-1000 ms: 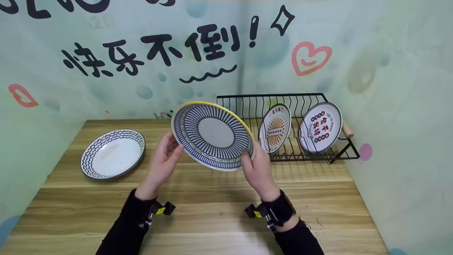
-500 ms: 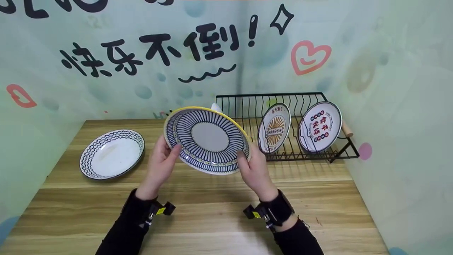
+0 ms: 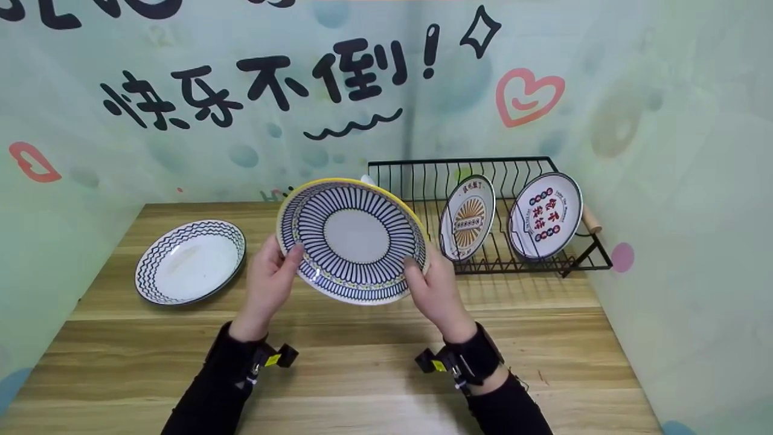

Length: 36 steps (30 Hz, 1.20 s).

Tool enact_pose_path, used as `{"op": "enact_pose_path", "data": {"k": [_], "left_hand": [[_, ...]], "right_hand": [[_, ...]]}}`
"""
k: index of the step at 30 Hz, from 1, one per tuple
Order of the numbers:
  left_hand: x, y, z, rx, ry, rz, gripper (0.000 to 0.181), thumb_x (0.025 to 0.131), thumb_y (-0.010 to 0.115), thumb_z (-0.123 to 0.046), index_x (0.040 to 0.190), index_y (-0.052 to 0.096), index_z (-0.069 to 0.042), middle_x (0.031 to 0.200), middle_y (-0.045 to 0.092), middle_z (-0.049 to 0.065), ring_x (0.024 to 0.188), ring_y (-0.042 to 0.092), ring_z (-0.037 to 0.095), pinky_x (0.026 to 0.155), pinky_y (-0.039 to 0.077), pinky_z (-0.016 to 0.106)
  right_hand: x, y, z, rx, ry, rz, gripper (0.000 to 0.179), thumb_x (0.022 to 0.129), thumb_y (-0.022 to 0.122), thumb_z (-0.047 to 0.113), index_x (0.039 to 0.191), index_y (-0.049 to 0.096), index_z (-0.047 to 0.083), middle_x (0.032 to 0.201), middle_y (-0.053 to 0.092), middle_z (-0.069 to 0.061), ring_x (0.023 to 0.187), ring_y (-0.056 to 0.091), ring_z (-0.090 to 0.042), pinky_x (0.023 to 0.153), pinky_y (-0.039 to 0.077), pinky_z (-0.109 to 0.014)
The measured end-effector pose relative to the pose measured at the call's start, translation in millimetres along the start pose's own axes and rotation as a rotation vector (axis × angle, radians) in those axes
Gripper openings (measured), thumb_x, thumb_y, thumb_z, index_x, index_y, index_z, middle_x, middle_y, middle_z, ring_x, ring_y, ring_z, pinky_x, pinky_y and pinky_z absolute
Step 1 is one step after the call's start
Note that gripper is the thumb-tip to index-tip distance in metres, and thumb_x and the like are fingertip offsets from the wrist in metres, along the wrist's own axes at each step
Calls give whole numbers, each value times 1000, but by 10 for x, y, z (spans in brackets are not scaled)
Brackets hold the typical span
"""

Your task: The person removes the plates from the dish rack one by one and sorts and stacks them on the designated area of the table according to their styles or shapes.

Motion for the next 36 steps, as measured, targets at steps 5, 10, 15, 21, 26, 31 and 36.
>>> {"op": "enact_pose_path", "data": {"k": [5,10,15,21,26,31,36], "left_hand": [[-7,-9,-32,16,9,-16,20,97,58,-5,110,63,9,88,66,15,71,62,22,61,56,28],[-11,-16,-61,3,-20,-15,19,97,59,-4,109,63,10,86,66,14,69,62,21,59,56,27],[-25,-27,-101,-22,-35,-35,14,95,61,-3,101,65,9,81,66,14,64,60,18,54,53,24],[-41,-21,-116,-75,-27,-65,13,93,62,1,99,66,11,81,68,16,64,62,19,54,55,25],[-42,-7,-103,-78,-30,-84,11,92,62,2,97,66,11,79,67,16,62,59,15,51,52,22],[-51,5,-93,-79,-72,-93,11,92,62,3,97,67,11,77,65,14,60,53,9,49,47,18],[-57,11,-104,-104,-89,-83,12,92,61,3,97,67,12,75,65,15,58,51,8,47,46,17]], "right_hand": [[7,-15,-13,15,6,13,35,89,47,-14,123,53,-18,107,64,-30,99,61,-4,88,51,-20],[23,-22,0,20,30,22,32,89,46,-13,120,55,-18,106,65,-30,97,62,-4,86,52,-19],[28,-36,27,70,74,41,36,90,46,-15,125,51,-20,109,63,-33,97,64,-6,86,54,-21],[21,-43,30,139,120,67,46,90,45,-14,136,41,-20,120,56,-39,102,64,-7,88,55,-25],[21,-41,30,157,139,69,46,92,45,-12,137,39,-20,121,55,-40,102,65,-8,87,56,-25],[25,-36,18,188,174,81,47,95,47,-8,140,37,-18,124,54,-39,101,66,-10,85,57,-29],[35,-46,11,199,178,89,46,97,48,-6,140,37,-18,122,55,-39,99,67,-12,82,58,-30]]}}
Point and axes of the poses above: each hand's wrist, its own x-axis towards the middle knuckle, its own y-axis out of the palm, z = x × y, the point moved 1 cm from there along x, towards the middle knuckle
